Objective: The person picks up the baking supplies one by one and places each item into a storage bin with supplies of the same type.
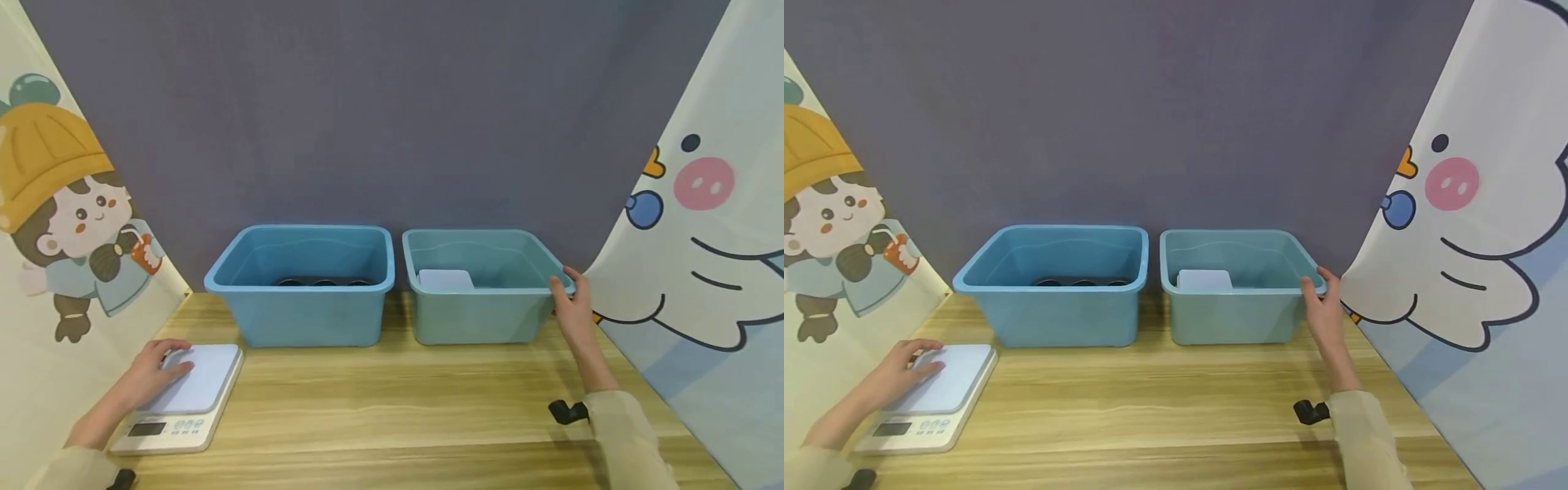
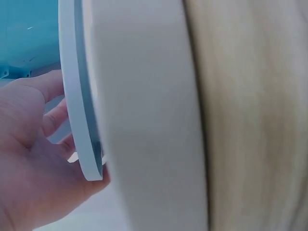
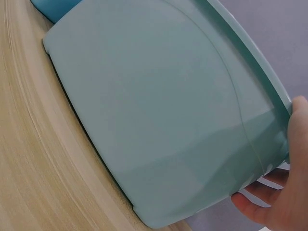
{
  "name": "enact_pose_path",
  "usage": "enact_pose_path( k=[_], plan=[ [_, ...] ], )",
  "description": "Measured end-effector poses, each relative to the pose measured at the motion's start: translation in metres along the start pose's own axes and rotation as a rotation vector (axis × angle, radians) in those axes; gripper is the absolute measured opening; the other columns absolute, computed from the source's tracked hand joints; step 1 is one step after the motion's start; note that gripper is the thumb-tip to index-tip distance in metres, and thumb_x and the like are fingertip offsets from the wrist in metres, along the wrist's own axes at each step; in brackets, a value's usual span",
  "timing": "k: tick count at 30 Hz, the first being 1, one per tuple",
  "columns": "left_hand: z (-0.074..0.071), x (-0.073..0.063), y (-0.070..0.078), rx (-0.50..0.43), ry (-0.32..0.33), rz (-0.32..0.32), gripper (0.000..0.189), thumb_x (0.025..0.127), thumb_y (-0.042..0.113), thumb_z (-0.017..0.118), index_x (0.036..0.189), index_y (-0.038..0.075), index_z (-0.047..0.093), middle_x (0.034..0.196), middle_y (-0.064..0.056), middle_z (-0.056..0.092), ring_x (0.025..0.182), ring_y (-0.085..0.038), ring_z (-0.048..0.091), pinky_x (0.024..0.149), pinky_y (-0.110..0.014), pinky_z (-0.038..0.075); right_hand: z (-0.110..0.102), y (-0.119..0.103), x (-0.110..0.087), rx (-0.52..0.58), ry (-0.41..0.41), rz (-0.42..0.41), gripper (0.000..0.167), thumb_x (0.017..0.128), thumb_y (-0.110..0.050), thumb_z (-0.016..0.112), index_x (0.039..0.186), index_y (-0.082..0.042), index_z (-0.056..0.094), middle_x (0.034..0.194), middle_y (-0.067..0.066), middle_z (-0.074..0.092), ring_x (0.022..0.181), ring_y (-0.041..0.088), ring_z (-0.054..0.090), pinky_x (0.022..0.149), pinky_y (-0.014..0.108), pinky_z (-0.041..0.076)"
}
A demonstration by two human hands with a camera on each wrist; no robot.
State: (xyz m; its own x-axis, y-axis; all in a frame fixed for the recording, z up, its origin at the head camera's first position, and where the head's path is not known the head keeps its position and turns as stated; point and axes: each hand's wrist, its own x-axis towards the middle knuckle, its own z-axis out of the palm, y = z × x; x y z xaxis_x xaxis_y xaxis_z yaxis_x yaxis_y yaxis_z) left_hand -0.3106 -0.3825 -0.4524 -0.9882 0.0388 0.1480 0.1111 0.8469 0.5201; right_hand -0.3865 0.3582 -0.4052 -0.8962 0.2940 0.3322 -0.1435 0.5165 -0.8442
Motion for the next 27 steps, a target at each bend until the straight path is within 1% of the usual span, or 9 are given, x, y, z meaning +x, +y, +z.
enact_pose_path(
  k=[5,10,13,17,19,22,27],
  plan=[
    [0.0,0.004,0.001,-0.016,-0.044,-0.031,0.05,0.097,0.026,0.062,0.13,-0.01,0.049,0.129,-0.037,0.038,0.117,-0.054,0.037,0.092,-0.068,0.034,0.0,0.001,-0.001,-0.018,0.017,0.04,0.069,0.101,-0.056,0.038,0.158,-0.022,0.02,0.145,0.021,0.039,0.088,0.01,0.048,0.068,0.017,0.043],
    [-0.001,0.008,0.0,-0.014,-0.058,-0.048,0.056,0.096,0.028,0.064,0.132,-0.01,0.045,0.13,-0.037,0.037,0.117,-0.054,0.037,0.092,-0.067,0.034,-0.002,0.002,-0.003,-0.022,0.007,0.053,0.071,0.1,-0.059,0.037,0.159,-0.022,0.019,0.147,0.021,0.038,0.092,0.012,0.048,0.069,0.017,0.043],
    [-0.002,0.008,-0.002,-0.016,-0.068,-0.067,0.061,0.096,0.03,0.065,0.134,-0.011,0.042,0.129,-0.038,0.036,0.114,-0.054,0.04,0.09,-0.066,0.037,-0.002,0.001,-0.002,-0.025,0.011,0.043,0.072,0.1,-0.06,0.037,0.159,-0.022,0.02,0.139,0.018,0.042,0.091,0.016,0.049,0.069,0.018,0.045],
    [-0.004,0.005,-0.006,-0.033,-0.095,-0.093,0.069,0.097,0.035,0.063,0.136,-0.017,0.039,0.13,-0.043,0.038,0.114,-0.056,0.042,0.091,-0.065,0.04,0.0,0.001,0.0,-0.022,0.014,0.017,0.071,0.1,-0.058,0.037,0.158,-0.021,0.021,0.129,0.014,0.044,0.088,0.014,0.048,0.068,0.018,0.045],
    [-0.006,0.003,-0.008,-0.047,-0.124,-0.115,0.073,0.097,0.038,0.061,0.137,-0.018,0.036,0.133,-0.044,0.037,0.116,-0.056,0.042,0.092,-0.065,0.04,0.001,0.001,0.001,-0.019,0.015,0.01,0.07,0.101,-0.058,0.038,0.158,-0.02,0.021,0.129,0.013,0.044,0.089,0.011,0.048,0.068,0.016,0.044],
    [-0.008,0.002,-0.01,-0.06,-0.162,-0.147,0.079,0.098,0.043,0.059,0.14,-0.018,0.031,0.136,-0.044,0.036,0.119,-0.057,0.04,0.092,-0.065,0.04,0.003,0.001,0.002,-0.011,0.015,0.012,0.07,0.101,-0.057,0.038,0.158,-0.02,0.022,0.128,0.012,0.044,0.089,0.011,0.047,0.067,0.016,0.044],
    [-0.008,0.003,-0.005,-0.04,-0.192,-0.181,0.086,0.096,0.049,0.059,0.143,-0.016,0.027,0.137,-0.045,0.032,0.123,-0.059,0.036,0.095,-0.068,0.037,0.003,0.0,0.001,-0.003,0.011,0.018,0.069,0.101,-0.055,0.038,0.158,-0.02,0.021,0.135,0.016,0.042,0.089,0.011,0.047,0.069,0.02,0.046]
  ],
)
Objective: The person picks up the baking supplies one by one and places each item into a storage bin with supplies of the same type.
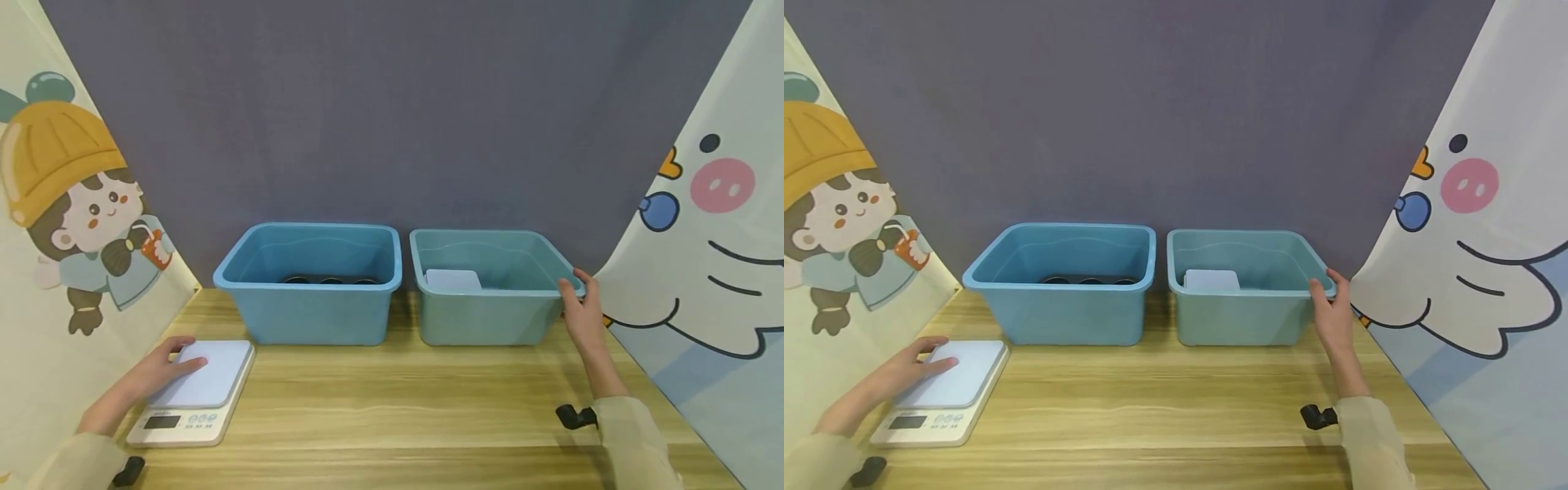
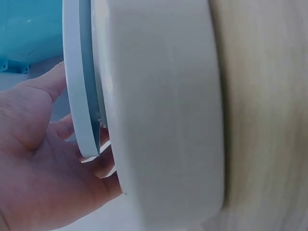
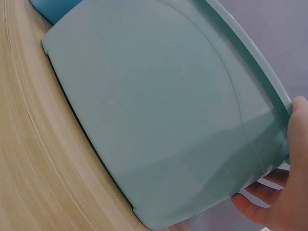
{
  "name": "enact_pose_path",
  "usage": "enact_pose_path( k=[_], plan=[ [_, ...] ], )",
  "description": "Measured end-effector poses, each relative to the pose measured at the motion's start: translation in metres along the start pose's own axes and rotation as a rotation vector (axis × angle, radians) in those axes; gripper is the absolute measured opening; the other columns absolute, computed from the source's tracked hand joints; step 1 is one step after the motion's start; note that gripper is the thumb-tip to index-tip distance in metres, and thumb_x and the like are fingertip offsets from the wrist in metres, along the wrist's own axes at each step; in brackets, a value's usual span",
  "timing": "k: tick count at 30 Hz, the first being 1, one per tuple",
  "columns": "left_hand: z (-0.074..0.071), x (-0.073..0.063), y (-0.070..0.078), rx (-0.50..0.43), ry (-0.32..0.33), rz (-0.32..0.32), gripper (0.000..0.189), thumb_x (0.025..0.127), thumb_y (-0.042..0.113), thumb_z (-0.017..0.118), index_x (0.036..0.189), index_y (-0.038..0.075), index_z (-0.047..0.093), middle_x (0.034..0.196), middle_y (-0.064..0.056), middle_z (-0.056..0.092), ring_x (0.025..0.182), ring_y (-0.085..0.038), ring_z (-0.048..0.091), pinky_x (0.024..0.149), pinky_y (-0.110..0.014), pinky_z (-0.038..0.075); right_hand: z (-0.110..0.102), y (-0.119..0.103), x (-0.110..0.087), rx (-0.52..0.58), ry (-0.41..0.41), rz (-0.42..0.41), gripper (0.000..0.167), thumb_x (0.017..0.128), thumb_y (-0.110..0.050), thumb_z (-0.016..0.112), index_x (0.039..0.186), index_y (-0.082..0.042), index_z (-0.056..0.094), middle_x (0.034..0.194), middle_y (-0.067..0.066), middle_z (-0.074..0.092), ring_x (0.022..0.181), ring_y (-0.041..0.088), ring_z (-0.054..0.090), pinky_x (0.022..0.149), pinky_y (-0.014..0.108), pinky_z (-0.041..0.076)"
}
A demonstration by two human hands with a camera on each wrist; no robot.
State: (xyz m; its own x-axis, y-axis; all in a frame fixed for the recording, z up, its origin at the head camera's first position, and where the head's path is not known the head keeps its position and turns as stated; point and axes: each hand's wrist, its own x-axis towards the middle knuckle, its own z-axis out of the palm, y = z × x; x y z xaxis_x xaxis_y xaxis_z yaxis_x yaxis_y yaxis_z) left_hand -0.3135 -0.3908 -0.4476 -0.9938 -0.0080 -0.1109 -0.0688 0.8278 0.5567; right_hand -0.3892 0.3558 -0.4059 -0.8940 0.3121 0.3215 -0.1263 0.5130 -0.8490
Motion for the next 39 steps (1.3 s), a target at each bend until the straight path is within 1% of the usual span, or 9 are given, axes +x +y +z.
enact_pose_path(
  k=[4,10,13,17,19,27,33,36,39],
  plan=[
    [0.003,-0.001,0.008,0.004,-0.024,-0.009,0.089,0.095,0.051,0.059,0.144,-0.015,0.026,0.137,-0.046,0.031,0.122,-0.059,0.037,0.096,-0.068,0.037,-0.001,-0.001,0.0,0.006,-0.001,-0.009,0.068,0.102,-0.053,0.038,0.158,-0.019,0.021,0.134,0.016,0.042,0.089,0.009,0.046,0.069,0.02,0.046],
    [0.008,-0.003,0.02,0.004,-0.055,0.016,0.091,0.094,0.048,0.063,0.143,-0.019,0.024,0.133,-0.047,0.035,0.115,-0.053,0.046,0.09,-0.058,0.044,-0.001,0.001,-0.002,-0.012,0.002,-0.004,0.07,0.101,-0.056,0.038,0.158,-0.019,0.022,0.122,0.008,0.045,0.087,0.013,0.048,0.07,0.02,0.046],
    [0.011,-0.004,0.025,0.006,-0.065,0.029,0.09,0.093,0.046,0.066,0.139,-0.021,0.029,0.13,-0.046,0.04,0.112,-0.05,0.049,0.091,-0.058,0.045,-0.001,0.001,-0.002,-0.018,-0.002,-0.005,0.07,0.101,-0.057,0.037,0.158,-0.019,0.021,0.113,0.006,0.045,0.085,0.018,0.049,0.07,0.021,0.047],
    [0.014,-0.004,0.032,0.006,-0.057,0.03,0.086,0.091,0.046,0.068,0.134,-0.021,0.038,0.126,-0.042,0.046,0.109,-0.045,0.052,0.092,-0.058,0.045,-0.001,0.001,-0.002,-0.016,-0.004,-0.007,0.07,0.101,-0.057,0.037,0.158,-0.019,0.021,0.109,0.005,0.045,0.084,0.016,0.049,0.068,0.018,0.045],
    [0.015,-0.004,0.035,0.011,-0.06,0.024,0.086,0.09,0.047,0.069,0.134,-0.021,0.039,0.125,-0.041,0.048,0.108,-0.045,0.053,0.091,-0.058,0.045,-0.001,0.001,-0.002,-0.015,-0.002,-0.009,0.07,0.101,-0.057,0.037,0.158,-0.019,0.021,0.11,0.005,0.045,0.084,0.015,0.048,0.067,0.017,0.044],
    [0.019,-0.009,0.05,0.043,-0.114,0.022,0.092,0.09,0.051,0.067,0.134,-0.023,0.037,0.129,-0.045,0.045,0.115,-0.053,0.05,0.095,-0.062,0.044,0.0,0.002,0.0,-0.005,0.007,-0.01,0.069,0.102,-0.055,0.038,0.158,-0.019,0.022,0.118,0.006,0.044,0.086,0.014,0.048,0.067,0.016,0.044],
    [0.025,-0.012,0.052,0.026,-0.076,0.007,0.09,0.089,0.052,0.068,0.135,-0.02,0.039,0.124,-0.038,0.051,0.108,-0.043,0.055,0.09,-0.057,0.047,0.001,0.001,-0.001,-0.01,-0.007,0.004,0.07,0.101,-0.057,0.036,0.158,-0.02,0.019,0.137,0.017,0.041,0.091,0.012,0.047,0.071,0.02,0.046],
    [0.027,-0.013,0.052,0.021,-0.069,0.007,0.09,0.089,0.052,0.069,0.134,-0.02,0.04,0.121,-0.036,0.054,0.105,-0.041,0.056,0.086,-0.053,0.049,0.0,0.0,-0.001,-0.008,-0.008,0.011,0.07,0.101,-0.057,0.036,0.159,-0.021,0.019,0.146,0.022,0.037,0.094,0.011,0.046,0.07,0.018,0.044],
    [0.028,-0.013,0.054,0.007,-0.066,0.018,0.088,0.088,0.05,0.07,0.131,-0.021,0.04,0.118,-0.035,0.055,0.102,-0.039,0.057,0.084,-0.05,0.05,0.0,0.0,-0.001,-0.005,-0.008,0.008,0.07,0.102,-0.056,0.036,0.159,-0.02,0.018,0.151,0.024,0.033,0.095,0.011,0.045,0.069,0.016,0.043]
  ],
)
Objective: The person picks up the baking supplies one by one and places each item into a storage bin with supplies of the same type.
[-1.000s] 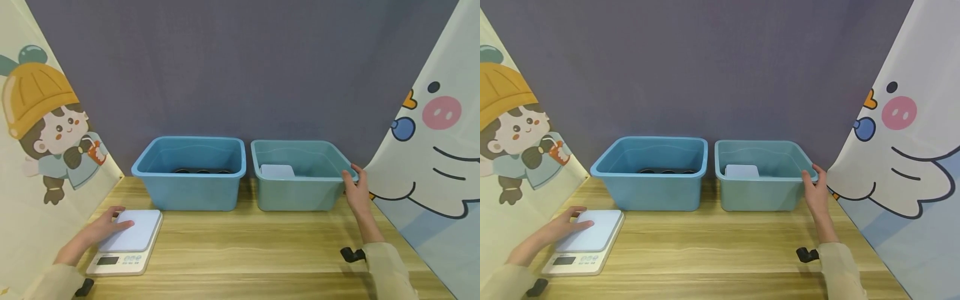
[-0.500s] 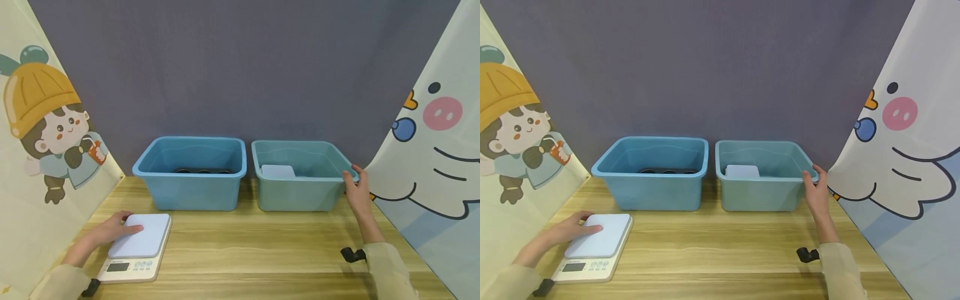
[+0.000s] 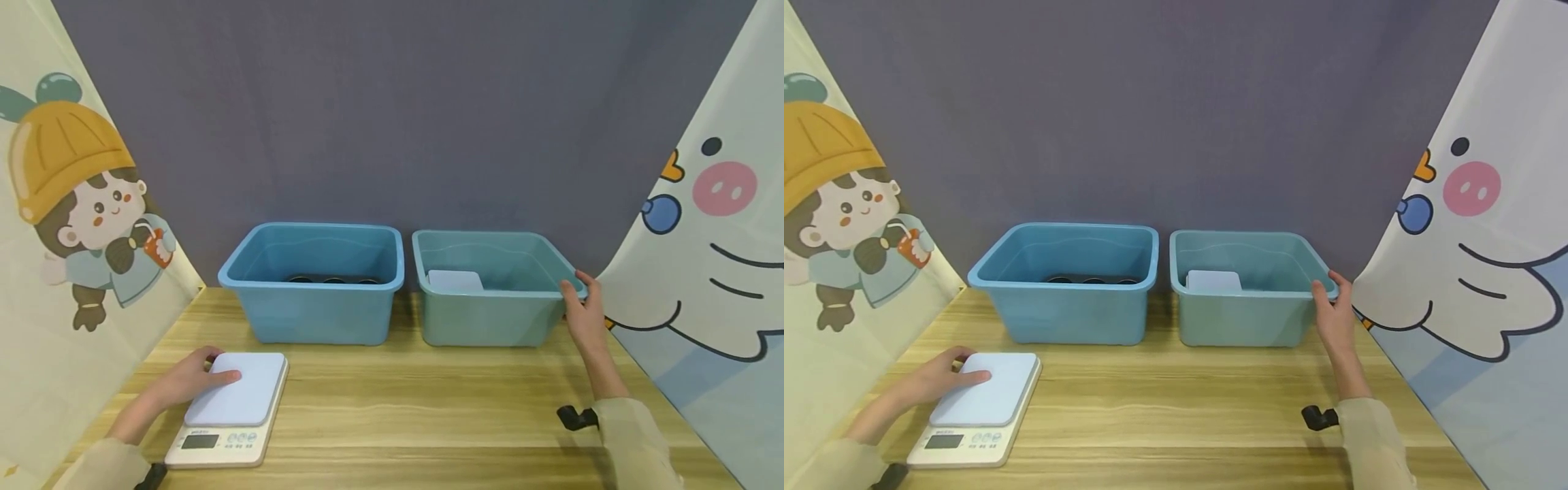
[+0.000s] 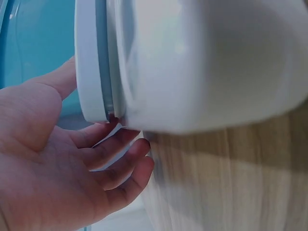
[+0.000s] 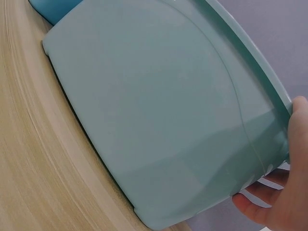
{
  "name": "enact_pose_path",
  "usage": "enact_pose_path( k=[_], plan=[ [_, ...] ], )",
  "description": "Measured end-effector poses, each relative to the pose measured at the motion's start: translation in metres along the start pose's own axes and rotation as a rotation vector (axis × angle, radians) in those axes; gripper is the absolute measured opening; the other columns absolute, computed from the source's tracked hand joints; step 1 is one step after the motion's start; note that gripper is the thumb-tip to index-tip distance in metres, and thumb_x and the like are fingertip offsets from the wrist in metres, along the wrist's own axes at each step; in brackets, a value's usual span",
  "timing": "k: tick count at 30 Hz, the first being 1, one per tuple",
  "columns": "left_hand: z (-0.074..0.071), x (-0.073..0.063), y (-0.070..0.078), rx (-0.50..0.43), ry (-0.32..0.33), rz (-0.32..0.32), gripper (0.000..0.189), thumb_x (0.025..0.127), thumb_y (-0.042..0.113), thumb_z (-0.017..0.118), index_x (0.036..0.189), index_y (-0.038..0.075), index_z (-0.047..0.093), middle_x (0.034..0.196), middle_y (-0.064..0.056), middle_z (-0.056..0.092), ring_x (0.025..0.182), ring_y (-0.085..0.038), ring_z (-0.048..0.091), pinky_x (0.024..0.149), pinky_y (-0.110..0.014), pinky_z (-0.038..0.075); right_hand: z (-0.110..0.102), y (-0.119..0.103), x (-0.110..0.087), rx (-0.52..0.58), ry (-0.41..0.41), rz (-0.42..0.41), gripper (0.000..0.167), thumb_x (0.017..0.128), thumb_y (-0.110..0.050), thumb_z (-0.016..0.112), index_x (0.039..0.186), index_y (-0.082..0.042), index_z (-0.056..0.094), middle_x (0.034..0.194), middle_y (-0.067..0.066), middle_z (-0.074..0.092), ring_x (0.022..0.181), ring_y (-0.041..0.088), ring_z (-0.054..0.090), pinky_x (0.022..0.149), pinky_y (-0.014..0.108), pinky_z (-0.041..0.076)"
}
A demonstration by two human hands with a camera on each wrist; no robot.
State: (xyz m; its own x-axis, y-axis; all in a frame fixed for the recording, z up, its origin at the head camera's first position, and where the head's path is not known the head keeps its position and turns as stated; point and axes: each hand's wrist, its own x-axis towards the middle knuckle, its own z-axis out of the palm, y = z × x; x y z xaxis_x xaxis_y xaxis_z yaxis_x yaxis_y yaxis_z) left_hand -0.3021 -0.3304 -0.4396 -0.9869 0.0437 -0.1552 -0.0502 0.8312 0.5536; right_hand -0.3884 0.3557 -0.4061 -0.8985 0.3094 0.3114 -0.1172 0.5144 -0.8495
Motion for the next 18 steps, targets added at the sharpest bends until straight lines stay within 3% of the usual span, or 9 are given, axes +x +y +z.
enact_pose_path(
  k=[8,14,18],
  plan=[
    [0.0009,0.0021,-0.0003,-0.038,-0.001,0.001,0.085,0.086,0.046,0.074,0.127,-0.021,0.041,0.114,-0.032,0.057,0.097,-0.033,0.057,0.077,-0.04,0.05,0.001,0.001,0.0016,-0.013,0.008,-0.016,0.07,0.102,-0.056,0.036,0.158,-0.018,0.02,0.135,0.016,0.041,0.087,0.018,0.048,0.067,0.019,0.045],
    [-0.0017,0.0052,0.0056,-0.047,-0.004,-0.018,0.091,0.084,0.051,0.075,0.13,-0.02,0.041,0.118,-0.033,0.056,0.098,-0.032,0.057,0.077,-0.04,0.051,0.0007,0.0021,0.0022,-0.02,0.015,-0.016,0.07,0.101,-0.056,0.036,0.158,-0.019,0.02,0.123,0.008,0.043,0.085,0.019,0.049,0.066,0.018,0.044],
    [-0.0029,0.0038,0.0085,-0.054,0.013,0.001,0.087,0.085,0.049,0.075,0.129,-0.019,0.042,0.118,-0.032,0.056,0.098,-0.032,0.057,0.077,-0.039,0.051,0.0009,0.003,0.0019,-0.018,0.014,-0.019,0.069,0.102,-0.056,0.036,0.158,-0.019,0.02,0.118,0.006,0.043,0.084,0.019,0.048,0.067,0.018,0.043]
  ],
)
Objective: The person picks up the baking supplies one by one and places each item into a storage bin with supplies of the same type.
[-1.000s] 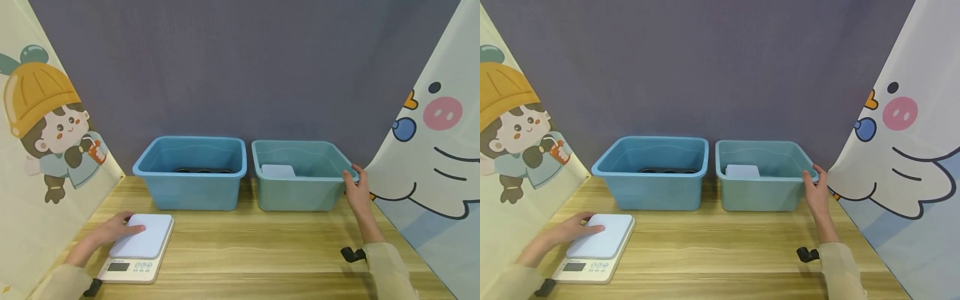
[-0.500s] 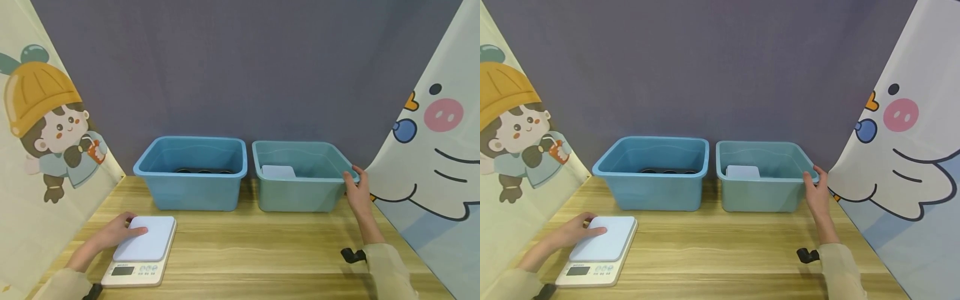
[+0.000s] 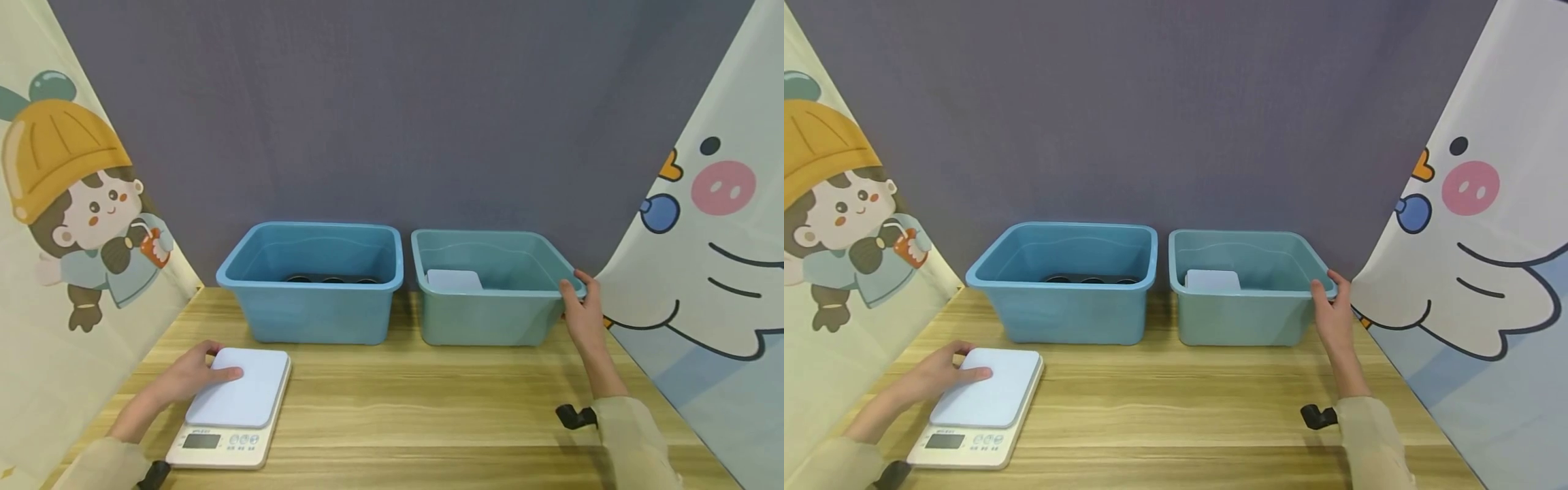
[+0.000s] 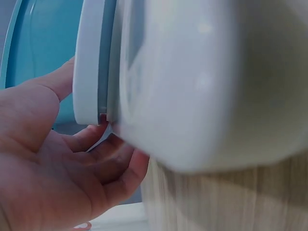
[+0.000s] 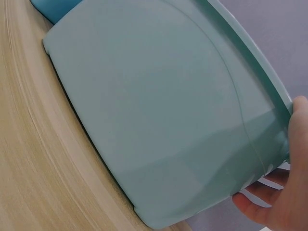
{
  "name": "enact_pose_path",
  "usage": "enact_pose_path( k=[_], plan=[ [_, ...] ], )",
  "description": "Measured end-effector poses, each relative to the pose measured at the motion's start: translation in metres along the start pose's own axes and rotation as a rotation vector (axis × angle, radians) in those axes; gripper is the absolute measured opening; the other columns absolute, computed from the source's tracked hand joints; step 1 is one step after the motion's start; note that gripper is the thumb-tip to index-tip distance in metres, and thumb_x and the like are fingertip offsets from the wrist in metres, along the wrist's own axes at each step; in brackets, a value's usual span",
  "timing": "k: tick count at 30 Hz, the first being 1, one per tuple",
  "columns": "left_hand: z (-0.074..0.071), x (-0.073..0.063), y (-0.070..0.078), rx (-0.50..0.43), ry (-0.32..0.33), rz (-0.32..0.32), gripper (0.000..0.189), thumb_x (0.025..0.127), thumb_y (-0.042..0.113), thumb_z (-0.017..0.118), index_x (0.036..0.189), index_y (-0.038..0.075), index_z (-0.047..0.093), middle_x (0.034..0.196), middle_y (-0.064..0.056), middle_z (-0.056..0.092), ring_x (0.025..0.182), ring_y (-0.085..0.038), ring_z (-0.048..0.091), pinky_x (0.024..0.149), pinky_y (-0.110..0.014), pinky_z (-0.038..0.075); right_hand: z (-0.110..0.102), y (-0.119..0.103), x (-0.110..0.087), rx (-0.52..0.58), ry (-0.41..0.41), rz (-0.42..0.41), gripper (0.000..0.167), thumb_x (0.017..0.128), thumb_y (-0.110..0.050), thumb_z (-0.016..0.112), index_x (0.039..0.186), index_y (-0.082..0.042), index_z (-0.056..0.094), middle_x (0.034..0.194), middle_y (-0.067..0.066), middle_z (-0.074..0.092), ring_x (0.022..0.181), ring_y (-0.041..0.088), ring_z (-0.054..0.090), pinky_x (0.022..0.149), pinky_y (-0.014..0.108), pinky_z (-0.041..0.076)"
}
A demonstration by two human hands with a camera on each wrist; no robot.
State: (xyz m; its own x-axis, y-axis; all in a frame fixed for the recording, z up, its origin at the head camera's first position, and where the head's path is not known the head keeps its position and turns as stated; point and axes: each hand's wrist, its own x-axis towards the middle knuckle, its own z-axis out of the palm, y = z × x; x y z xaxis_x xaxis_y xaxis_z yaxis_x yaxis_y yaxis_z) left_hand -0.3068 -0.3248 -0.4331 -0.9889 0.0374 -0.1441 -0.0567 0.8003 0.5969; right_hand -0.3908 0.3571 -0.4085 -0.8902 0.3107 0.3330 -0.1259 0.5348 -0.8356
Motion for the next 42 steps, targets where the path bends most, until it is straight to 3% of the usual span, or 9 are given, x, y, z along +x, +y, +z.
enact_pose_path(
  k=[8,16,25,32,37,42],
  plan=[
    [0.003,-0.009,0.004,-0.121,0.025,0.02,0.082,0.087,0.04,0.076,0.131,-0.016,0.035,0.109,-0.025,0.057,0.084,-0.021,0.059,0.065,-0.031,0.051,-0.004,-0.001,-0.002,0.027,-0.017,0.04,0.069,0.102,-0.055,0.036,0.159,-0.022,0.018,0.15,0.023,0.033,0.096,0.011,0.045,0.069,0.016,0.042],
    [0.002,-0.012,0.01,-0.096,0.087,0.058,0.08,0.084,0.039,0.079,0.128,-0.014,0.039,0.12,-0.03,0.053,0.101,-0.032,0.056,0.073,-0.032,0.048,-0.002,0.002,0.002,0.036,-0.022,0.051,0.068,0.102,-0.056,0.036,0.158,-0.024,0.018,0.15,0.022,0.034,0.097,0.012,0.045,0.07,0.017,0.042],
    [-0.002,-0.02,0.019,-0.115,0.131,0.057,0.081,0.082,0.037,0.081,0.129,-0.014,0.039,0.122,-0.031,0.053,0.098,-0.034,0.058,0.07,-0.031,0.05,0.001,0.005,0.003,0.04,-0.007,0.078,0.066,0.102,-0.055,0.036,0.158,-0.024,0.019,0.147,0.017,0.036,0.094,0.01,0.045,0.068,0.018,0.044],
    [-0.001,-0.025,0.02,-0.088,0.195,0.048,0.081,0.079,0.037,0.083,0.129,-0.012,0.042,0.121,-0.032,0.054,0.104,-0.04,0.057,0.076,-0.037,0.051,0.004,0.002,0.002,0.055,-0.023,0.064,0.066,0.102,-0.053,0.036,0.158,-0.022,0.019,0.147,0.018,0.035,0.095,0.011,0.044,0.069,0.018,0.045],
    [0.0,-0.026,0.026,-0.103,0.191,0.078,0.079,0.079,0.037,0.083,0.128,-0.01,0.042,0.122,-0.032,0.054,0.102,-0.038,0.058,0.075,-0.035,0.05,0.002,0.003,0.0,0.039,-0.005,0.086,0.066,0.102,-0.055,0.036,0.158,-0.023,0.019,0.148,0.019,0.037,0.093,0.011,0.045,0.067,0.017,0.044],
    [-0.002,-0.028,0.032,-0.098,0.227,0.11,0.076,0.079,0.035,0.084,0.126,-0.008,0.043,0.123,-0.031,0.052,0.098,-0.034,0.056,0.073,-0.033,0.048,0.001,0.003,0.002,0.031,-0.001,0.066,0.066,0.102,-0.055,0.035,0.158,-0.024,0.02,0.145,0.018,0.038,0.092,0.012,0.046,0.067,0.017,0.043]
  ],
)
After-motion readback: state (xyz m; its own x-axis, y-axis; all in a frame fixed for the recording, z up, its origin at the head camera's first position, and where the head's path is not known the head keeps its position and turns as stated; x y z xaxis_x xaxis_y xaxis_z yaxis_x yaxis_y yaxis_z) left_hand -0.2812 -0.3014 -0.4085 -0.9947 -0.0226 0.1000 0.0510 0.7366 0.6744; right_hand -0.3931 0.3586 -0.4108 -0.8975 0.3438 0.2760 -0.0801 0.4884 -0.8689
